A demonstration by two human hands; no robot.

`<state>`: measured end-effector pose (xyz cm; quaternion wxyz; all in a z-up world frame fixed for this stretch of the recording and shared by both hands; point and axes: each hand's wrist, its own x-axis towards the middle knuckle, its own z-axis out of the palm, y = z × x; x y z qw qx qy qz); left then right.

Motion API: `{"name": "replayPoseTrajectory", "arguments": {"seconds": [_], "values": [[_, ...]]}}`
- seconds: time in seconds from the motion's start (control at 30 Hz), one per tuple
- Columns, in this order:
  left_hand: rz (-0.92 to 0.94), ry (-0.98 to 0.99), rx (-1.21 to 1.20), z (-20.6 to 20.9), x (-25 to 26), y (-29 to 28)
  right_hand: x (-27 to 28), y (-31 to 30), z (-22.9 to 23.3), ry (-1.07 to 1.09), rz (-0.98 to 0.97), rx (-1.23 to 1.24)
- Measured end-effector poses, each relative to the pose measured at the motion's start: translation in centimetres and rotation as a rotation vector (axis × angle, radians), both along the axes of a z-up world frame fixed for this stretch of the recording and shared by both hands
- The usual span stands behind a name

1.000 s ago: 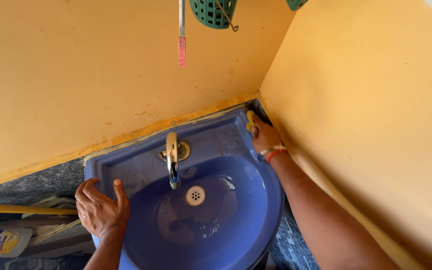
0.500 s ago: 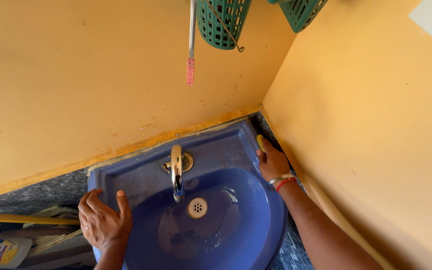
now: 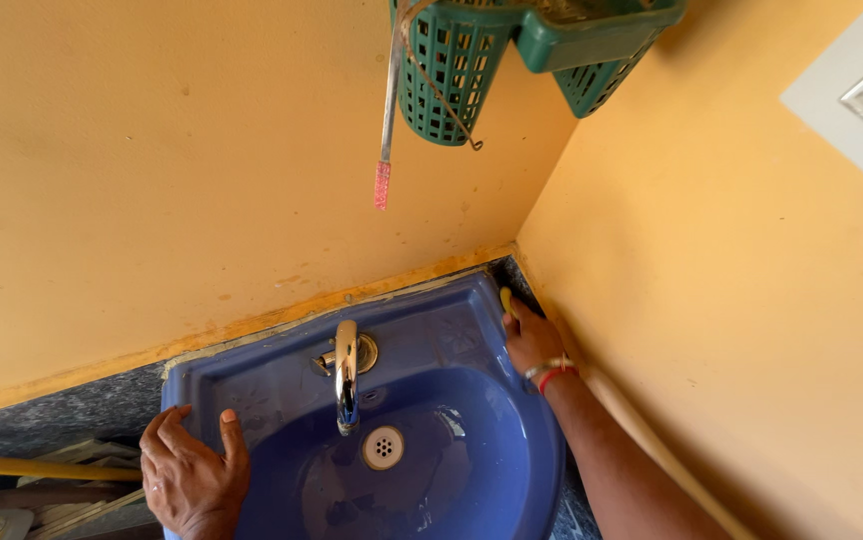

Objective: The person washes their hands, then uses a yellow sponge to scrub the blue sink basin, faucet, and surrounding countertop. The person repeatedly rinses the sponge and scrubs different areas of the sink.

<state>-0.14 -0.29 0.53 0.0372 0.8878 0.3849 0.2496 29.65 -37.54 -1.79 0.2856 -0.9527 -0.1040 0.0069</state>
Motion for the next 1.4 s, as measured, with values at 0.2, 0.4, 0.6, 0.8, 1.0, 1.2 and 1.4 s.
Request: {"name": "replayPoseTrajectory", "arguments": {"seconds": [0.2, 0.4, 0.6, 0.8, 1.0, 1.2, 1.4], "values": [[0.046, 0.043, -0.031, -0.7, 0.2, 0.3, -8.8, -3.6, 4.3, 0.244, -0.116, -0.066], [-0.005, 0.010, 0.025, -1.6, 0.1, 0.9, -4.6, -1.7, 1.6, 0.018, -0.017, -0.007], [-0.028, -0.058, 0.085, -2.2, 0.5, 0.9, 5.8, 3.4, 0.0, 0.156, -0.027, -0.027], [-0.024, -0.017, 0.049, -1.4, 0.3, 0.5, 4.6, 1.5, -1.3, 0.052, -0.011, -0.013], [-0.033, -0.038, 0.104, -1.8, -0.1, 0.7, -4.9, -2.6, 0.0, 0.118, -0.130, -0.076], [0.010, -0.051, 0.068, -2.8, -0.1, 0.9, -9.4, -2.2, 1.0, -0.065, -0.140, 0.100], [0.009, -0.115, 0.133, -5.8, 0.3, 2.9, -3.1, 1.0, 0.1, -0.231, 0.065, 0.183]]}}
